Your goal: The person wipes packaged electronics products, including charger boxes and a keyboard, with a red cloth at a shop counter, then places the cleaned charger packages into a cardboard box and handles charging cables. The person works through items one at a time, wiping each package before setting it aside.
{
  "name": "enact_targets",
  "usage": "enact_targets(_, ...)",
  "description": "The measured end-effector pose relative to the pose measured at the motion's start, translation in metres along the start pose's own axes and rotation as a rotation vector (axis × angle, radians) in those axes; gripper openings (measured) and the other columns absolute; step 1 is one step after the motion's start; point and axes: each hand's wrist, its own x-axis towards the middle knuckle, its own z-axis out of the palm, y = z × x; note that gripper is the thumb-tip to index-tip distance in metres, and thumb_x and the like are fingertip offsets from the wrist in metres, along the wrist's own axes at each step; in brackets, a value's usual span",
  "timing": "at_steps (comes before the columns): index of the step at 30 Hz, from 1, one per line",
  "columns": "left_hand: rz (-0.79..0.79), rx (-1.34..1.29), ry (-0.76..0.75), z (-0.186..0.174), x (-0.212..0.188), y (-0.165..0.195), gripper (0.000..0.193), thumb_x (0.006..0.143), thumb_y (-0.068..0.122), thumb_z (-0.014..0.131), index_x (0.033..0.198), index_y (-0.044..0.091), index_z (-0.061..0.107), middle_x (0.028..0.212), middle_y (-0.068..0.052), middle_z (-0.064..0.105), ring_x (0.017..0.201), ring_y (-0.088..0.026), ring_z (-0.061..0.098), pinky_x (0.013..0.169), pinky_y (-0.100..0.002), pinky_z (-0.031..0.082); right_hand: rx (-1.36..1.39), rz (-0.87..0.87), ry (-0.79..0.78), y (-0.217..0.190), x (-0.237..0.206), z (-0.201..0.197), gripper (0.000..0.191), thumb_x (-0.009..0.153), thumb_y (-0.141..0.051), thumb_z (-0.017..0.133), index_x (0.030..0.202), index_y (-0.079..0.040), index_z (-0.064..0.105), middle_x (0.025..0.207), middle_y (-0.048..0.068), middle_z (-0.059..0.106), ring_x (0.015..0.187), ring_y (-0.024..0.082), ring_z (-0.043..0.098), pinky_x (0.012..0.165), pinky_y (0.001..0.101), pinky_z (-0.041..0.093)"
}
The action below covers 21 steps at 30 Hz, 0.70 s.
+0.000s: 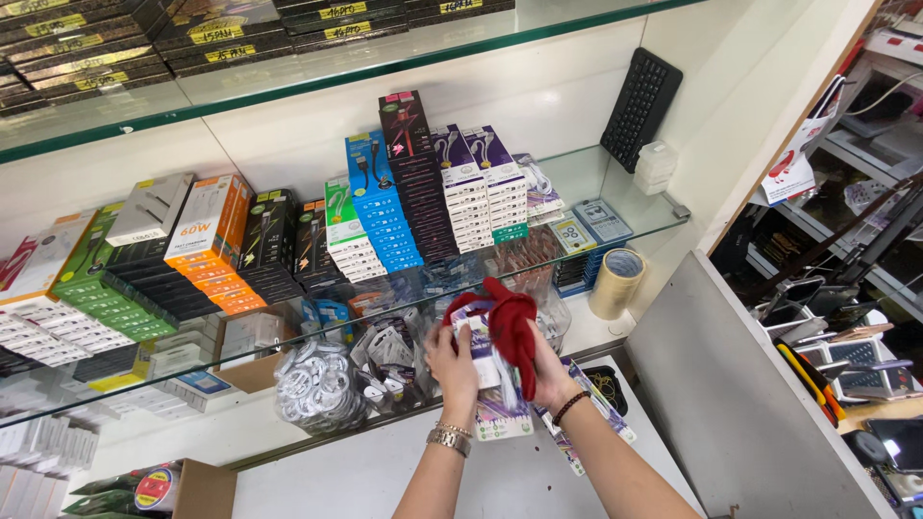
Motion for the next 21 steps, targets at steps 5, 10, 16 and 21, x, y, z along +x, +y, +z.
enact_targets(5, -0.003, -0.103, 0.218, -0.022, 0.023, -0.005, 0.041, 0.097, 0.035, 0.063, 0.109, -0.004, 0.07, 0.149, -0.02, 0.048, 0.133, -0.034, 0.05, 0.106, -0.044, 0.043, -0.416, 0.187, 0.17, 0.023, -0.01, -0.002, 0.041, 0.093, -0.038, 0.06, 0.126, -0.014, 0.064, 0.119, 0.005, 0.074, 0.108, 0.02, 0.067, 0.093, 0.0378, 0.053)
enact_targets(10, -0.071, -0.073, -0.017, -0.016, 0.015, -0.011, 0.043, 0.101, 0.032, 0.062, 0.127, -0.002, 0.062, 0.129, -0.022, 0.06, 0.119, -0.032, 0.055, 0.101, -0.043, 0.042, -0.194, -0.056, 0.054, 0.022, -0.004, 0.016, 0.042, 0.095, -0.033, 0.066, 0.128, -0.008, 0.063, 0.121, 0.009, 0.071, 0.106, 0.02, 0.069, 0.095, 0.034, 0.055)
enact_targets(16, -0.153, -0.435, 0.183, -0.051, 0.046, -0.016, 0.035, 0.108, 0.026, 0.057, 0.102, -0.008, 0.063, 0.092, -0.018, 0.066, 0.081, -0.02, 0.054, 0.074, -0.038, 0.047, -0.574, 0.211, -0.038, 0.023, -0.028, 0.005, 0.045, 0.085, -0.024, 0.07, 0.127, -0.01, 0.061, 0.115, 0.006, 0.074, 0.102, 0.019, 0.072, 0.091, 0.039, 0.061)
enact_targets(21, -0.121, -0.366, 0.307, -0.059, 0.052, -0.017, 0.032, 0.106, 0.026, 0.053, 0.103, -0.006, 0.056, 0.09, -0.014, 0.068, 0.079, -0.022, 0.062, 0.075, -0.037, 0.05, -1.273, -0.094, 0.186, 0.055, -0.042, -0.029, 0.056, 0.086, -0.036, 0.074, 0.132, -0.009, 0.059, 0.117, 0.011, 0.074, 0.108, 0.026, 0.071, 0.096, 0.0377, 0.054)
